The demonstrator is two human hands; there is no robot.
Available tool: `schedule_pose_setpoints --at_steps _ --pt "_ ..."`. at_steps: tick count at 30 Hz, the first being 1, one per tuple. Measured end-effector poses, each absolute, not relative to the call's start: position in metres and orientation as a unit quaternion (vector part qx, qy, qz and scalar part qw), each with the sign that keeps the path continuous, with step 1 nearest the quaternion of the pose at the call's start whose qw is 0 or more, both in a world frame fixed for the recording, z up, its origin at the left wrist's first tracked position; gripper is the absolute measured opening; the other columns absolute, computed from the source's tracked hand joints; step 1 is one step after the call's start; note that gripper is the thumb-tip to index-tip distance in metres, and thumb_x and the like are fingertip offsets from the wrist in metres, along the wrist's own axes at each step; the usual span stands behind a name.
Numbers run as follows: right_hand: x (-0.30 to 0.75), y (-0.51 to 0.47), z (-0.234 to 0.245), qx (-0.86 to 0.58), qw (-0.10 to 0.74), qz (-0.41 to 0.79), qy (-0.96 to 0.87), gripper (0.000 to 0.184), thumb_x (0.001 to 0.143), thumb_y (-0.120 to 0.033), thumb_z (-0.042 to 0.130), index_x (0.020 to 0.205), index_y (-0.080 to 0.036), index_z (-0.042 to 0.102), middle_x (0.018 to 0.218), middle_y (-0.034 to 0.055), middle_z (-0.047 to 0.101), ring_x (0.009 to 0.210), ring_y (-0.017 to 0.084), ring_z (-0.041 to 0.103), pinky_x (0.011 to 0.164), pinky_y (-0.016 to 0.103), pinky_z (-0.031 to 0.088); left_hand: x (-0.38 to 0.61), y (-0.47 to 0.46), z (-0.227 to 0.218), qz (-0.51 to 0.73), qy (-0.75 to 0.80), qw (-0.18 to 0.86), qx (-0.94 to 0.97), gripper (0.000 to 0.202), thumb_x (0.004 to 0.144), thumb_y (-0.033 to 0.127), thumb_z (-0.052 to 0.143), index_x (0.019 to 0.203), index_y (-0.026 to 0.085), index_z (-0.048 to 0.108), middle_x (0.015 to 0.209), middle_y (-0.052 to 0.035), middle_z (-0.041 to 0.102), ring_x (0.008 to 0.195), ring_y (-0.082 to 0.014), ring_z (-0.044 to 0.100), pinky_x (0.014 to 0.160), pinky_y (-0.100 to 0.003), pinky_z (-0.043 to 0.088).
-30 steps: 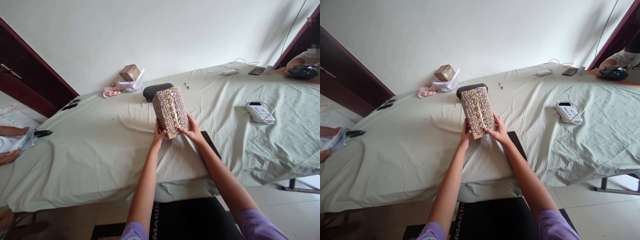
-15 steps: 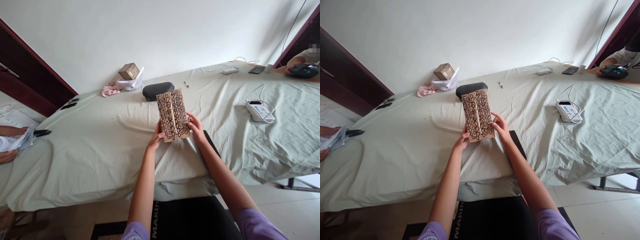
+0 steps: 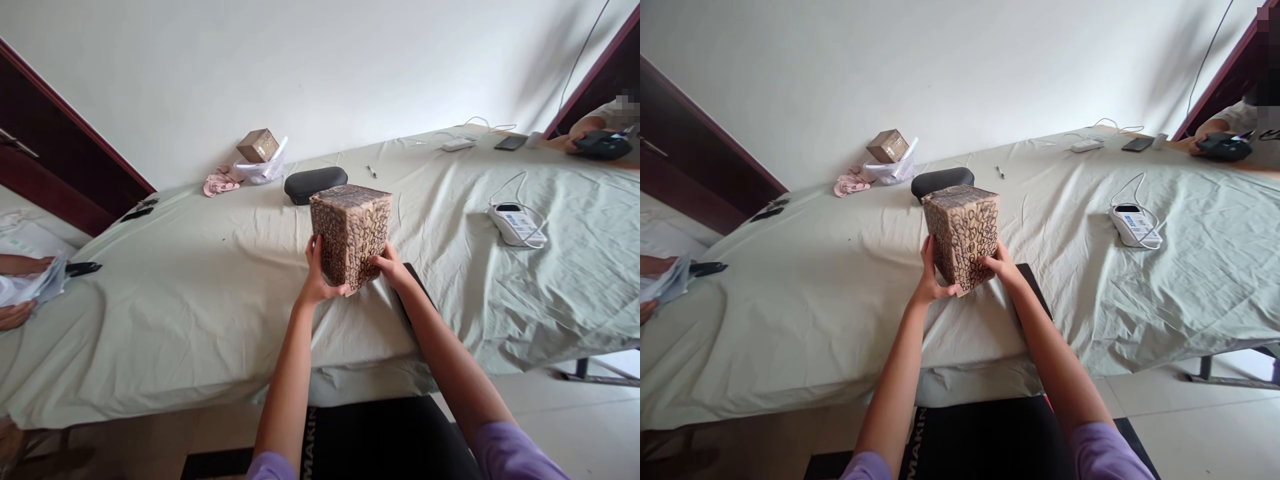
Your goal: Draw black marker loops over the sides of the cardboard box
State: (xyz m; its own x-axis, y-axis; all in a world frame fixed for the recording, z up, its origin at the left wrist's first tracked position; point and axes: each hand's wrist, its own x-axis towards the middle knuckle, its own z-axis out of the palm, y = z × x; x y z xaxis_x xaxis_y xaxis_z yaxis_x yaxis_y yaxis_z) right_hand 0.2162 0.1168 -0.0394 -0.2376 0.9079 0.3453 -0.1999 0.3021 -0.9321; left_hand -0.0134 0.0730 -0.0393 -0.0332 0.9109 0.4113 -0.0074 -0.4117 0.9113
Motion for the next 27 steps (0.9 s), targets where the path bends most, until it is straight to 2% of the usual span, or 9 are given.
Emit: schedule_pose_setpoints --at_steps 2,5,8,12,16,18,20,24,27 --pt "0.213 0.119 -0.042 -0.293 0.546 0.476 -0.624 0.130 0.074 -0.069 0.089 0.178 -0.039 0.016 0.175 0.0111 0.043 0.159 0.042 0.044 0.129 0.067 0.039 -0.012 0.071 -0.039 0.604 0.441 0.221 0.626 0.141 0.033 0.042 0.110 0.160 0.025 0.053 0.179 -0.0213 0.021 0.170 -0.0536 0.012 0.139 -0.062 0.015" --pt "0.208 0.120 -0.047 -0.299 0.532 0.441 -0.657 0.155 0.070 -0.065 0.096 0.177 -0.042 -0.014 0.187 0.0130 0.012 0.164 0.043 0.035 0.124 0.067 0.045 -0.011 0.072 -0.044 0.582 0.478 0.101 0.650 0.136 0.036 0.050 0.110 0.156 0.020 0.054 0.174 -0.0276 0.023 0.167 -0.0571 0.012 0.137 -0.068 0.010" --pt "0.208 0.121 -0.051 -0.299 0.534 0.419 -0.670 0.161 0.067 -0.063 0.099 0.176 -0.043 -0.017 0.188 0.0111 -0.003 0.167 0.045 0.029 0.122 0.066 0.048 -0.015 0.079 -0.051 0.592 0.470 0.084 0.649 0.131 0.048 0.061 0.105 0.159 0.021 0.048 0.166 -0.0266 0.032 0.164 -0.0529 0.022 0.135 -0.067 0.018" --pt "0.213 0.122 -0.050 -0.270 0.501 0.383 -0.727 0.151 0.068 -0.060 0.099 0.179 -0.042 -0.001 0.188 0.0080 0.005 0.170 0.047 0.020 0.130 0.069 0.037 -0.028 0.088 -0.044 0.629 0.453 0.054 0.629 0.110 0.065 0.075 0.090 0.154 0.026 0.048 0.154 -0.0196 0.039 0.154 -0.0466 0.037 0.131 -0.064 0.029" --pt "0.215 0.120 -0.047 -0.258 0.480 0.359 -0.758 0.141 0.076 -0.066 0.092 0.180 -0.041 -0.001 0.188 0.0078 0.011 0.170 0.046 0.020 0.134 0.070 0.029 -0.042 0.091 -0.017 0.650 0.411 -0.003 0.639 0.083 0.081 0.071 0.080 0.145 0.027 0.050 0.140 -0.0148 0.047 0.134 -0.0355 0.055 0.114 -0.051 0.049" --pt "0.214 0.118 -0.045 -0.255 0.479 0.344 -0.766 0.142 0.075 -0.071 0.089 0.180 -0.037 0.000 0.186 0.0117 0.015 0.170 0.046 0.020 0.134 0.068 0.028 -0.047 0.091 -0.005 0.637 0.420 -0.032 0.645 0.073 0.087 0.069 0.075 0.141 0.026 0.053 0.134 -0.0135 0.051 0.128 -0.0328 0.057 0.112 -0.049 0.050" --pt "0.213 0.116 -0.044 -0.253 0.481 0.325 -0.774 0.142 0.075 -0.077 0.087 0.181 -0.031 0.005 0.182 0.0166 0.022 0.168 0.047 0.023 0.135 0.066 0.028 -0.049 0.093 0.003 0.627 0.444 -0.045 0.638 0.059 0.092 0.071 0.069 0.127 0.024 0.059 0.123 -0.0110 0.054 0.123 -0.0307 0.058 0.111 -0.049 0.049" --pt "0.213 0.116 -0.042 -0.245 0.501 0.272 -0.785 0.144 0.070 -0.089 0.083 0.181 -0.025 0.016 0.171 0.0204 0.038 0.161 0.047 0.036 0.135 0.065 0.030 -0.050 0.091 0.007 0.642 0.473 -0.010 0.604 0.059 0.091 0.082 0.060 0.095 0.023 0.056 0.110 -0.0078 0.055 0.117 -0.0299 0.060 0.108 -0.048 0.050" --pt "0.211 0.115 -0.042 -0.236 0.532 0.223 -0.782 0.140 0.070 -0.090 0.082 0.180 -0.028 0.022 0.165 0.0196 0.043 0.154 0.047 0.044 0.131 0.066 0.036 -0.054 0.086 0.011 0.606 0.508 0.076 0.608 0.060 0.090 0.083 0.063 0.094 0.023 0.058 0.115 -0.0097 0.059 0.114 -0.0295 0.062 0.100 -0.045 0.054"
